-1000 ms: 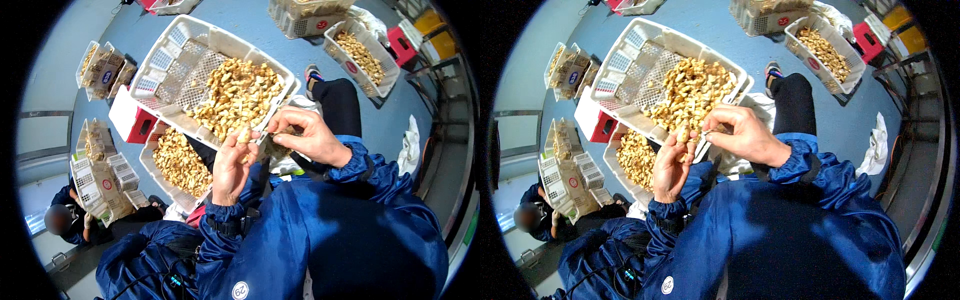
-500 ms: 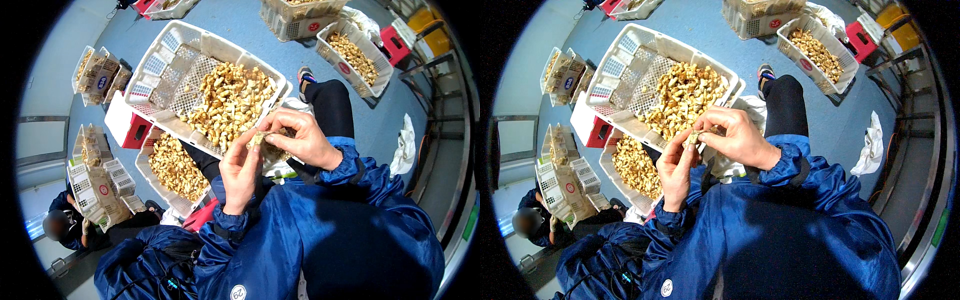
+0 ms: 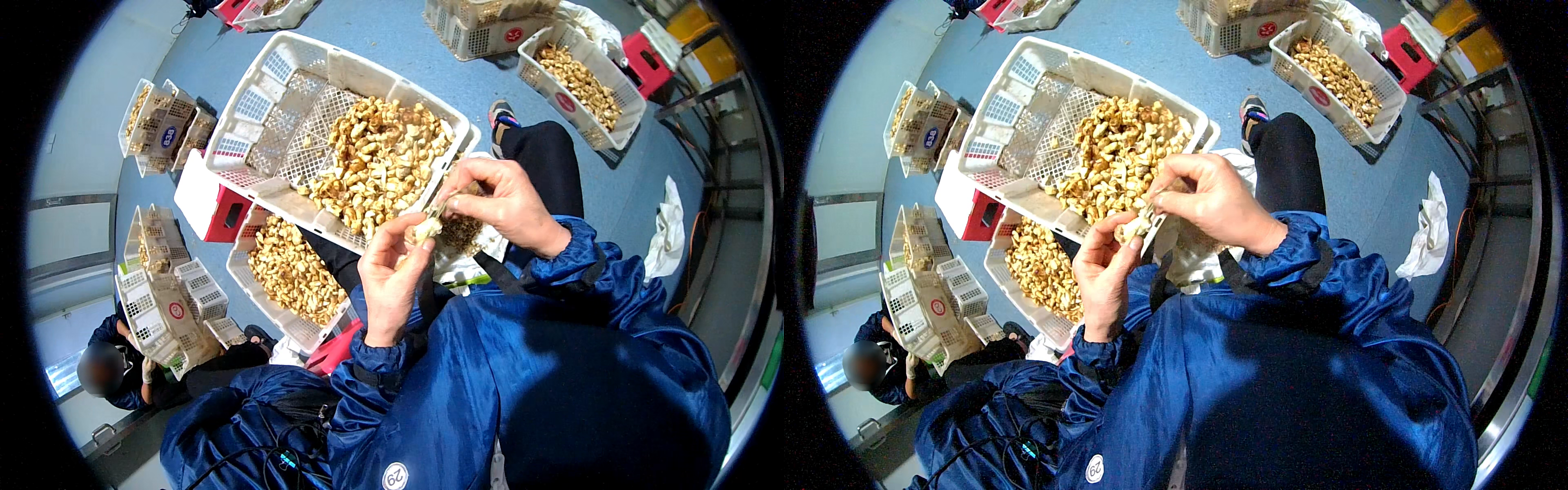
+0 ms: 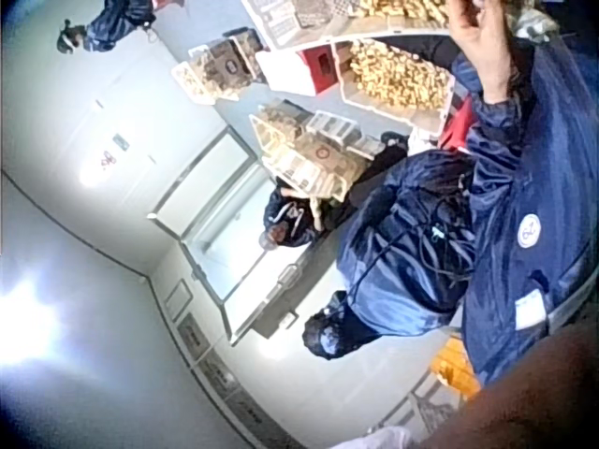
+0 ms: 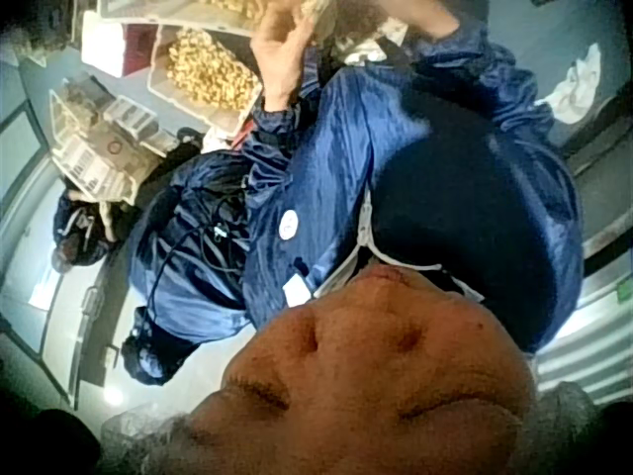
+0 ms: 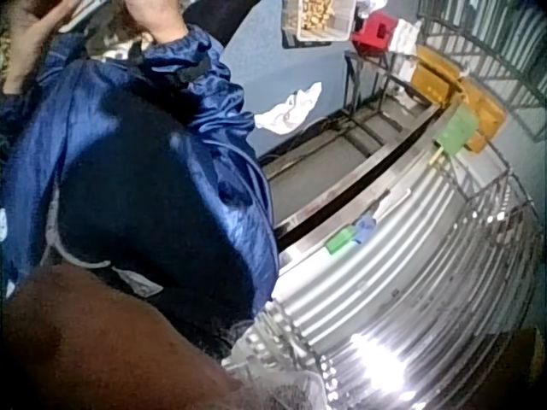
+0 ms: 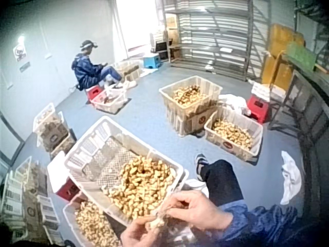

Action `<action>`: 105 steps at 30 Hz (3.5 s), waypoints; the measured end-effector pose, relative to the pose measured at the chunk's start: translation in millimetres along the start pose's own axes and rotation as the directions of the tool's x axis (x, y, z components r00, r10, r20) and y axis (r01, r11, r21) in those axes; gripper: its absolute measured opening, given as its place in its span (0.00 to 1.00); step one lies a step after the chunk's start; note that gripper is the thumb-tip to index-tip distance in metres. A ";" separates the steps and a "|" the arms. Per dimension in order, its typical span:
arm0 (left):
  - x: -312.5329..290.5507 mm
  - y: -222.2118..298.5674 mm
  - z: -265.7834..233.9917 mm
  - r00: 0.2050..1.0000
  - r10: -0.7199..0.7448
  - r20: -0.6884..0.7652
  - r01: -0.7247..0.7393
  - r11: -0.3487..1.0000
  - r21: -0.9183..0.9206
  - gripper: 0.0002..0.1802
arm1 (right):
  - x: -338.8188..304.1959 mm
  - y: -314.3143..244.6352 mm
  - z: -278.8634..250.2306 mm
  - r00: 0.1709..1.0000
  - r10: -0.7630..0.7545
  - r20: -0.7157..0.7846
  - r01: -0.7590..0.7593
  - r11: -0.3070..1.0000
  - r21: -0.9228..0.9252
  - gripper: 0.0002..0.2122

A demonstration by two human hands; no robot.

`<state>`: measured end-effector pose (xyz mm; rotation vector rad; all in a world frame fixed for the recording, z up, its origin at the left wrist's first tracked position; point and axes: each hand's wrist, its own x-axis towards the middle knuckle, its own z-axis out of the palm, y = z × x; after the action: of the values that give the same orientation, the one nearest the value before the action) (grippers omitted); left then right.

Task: The person sorts food items by hand, picking them from one basket and placing them into separate containers.

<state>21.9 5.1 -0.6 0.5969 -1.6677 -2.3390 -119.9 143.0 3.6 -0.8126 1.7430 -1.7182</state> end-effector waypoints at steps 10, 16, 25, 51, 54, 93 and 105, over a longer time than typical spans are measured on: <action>6.8 3.0 -7.3 0.989 -0.145 0.027 0.147 0.952 -0.268 0.18 | 1.7 -1.4 -22.7 0.932 -0.330 -0.149 0.228 0.854 -0.468 0.03; 5.0 -0.3 -5.4 0.991 -0.035 0.127 0.058 0.982 -0.179 0.23 | -8.7 -7.9 9.2 0.967 -0.204 0.154 0.249 0.887 -0.390 0.04; 3.3 -3.8 -7.8 0.996 -0.071 0.054 0.080 0.981 -0.176 0.18 | -3.4 -9.7 14.7 0.953 -0.277 0.121 0.294 0.944 -0.151 0.06; 3.5 -9.3 -11.0 0.990 0.006 0.140 -0.002 1.000 -0.027 0.18 | -4.3 0.2 11.9 0.998 -0.065 0.026 0.063 0.997 0.051 0.04; 4.5 -9.6 -12.2 0.986 -0.062 0.153 0.082 0.988 -0.131 0.19 | -4.1 1.1 7.2 1.000 0.013 -0.022 -0.012 0.997 0.077 0.04; 3.7 -17.6 -17.6 0.980 -0.105 0.170 0.175 0.864 -0.472 0.10 | -5.1 -14.5 26.9 0.954 -0.266 0.140 0.295 0.916 -0.271 0.04; -0.2 -11.7 -12.8 0.985 -0.131 0.113 0.161 0.932 -0.324 0.09 | -8.7 -5.9 17.7 0.994 0.061 0.094 -0.075 0.985 0.153 0.04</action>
<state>28.5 -1.7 -15.1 0.5707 -1.2513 -2.7097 -100.7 137.9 8.8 -0.7401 1.5380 -1.7220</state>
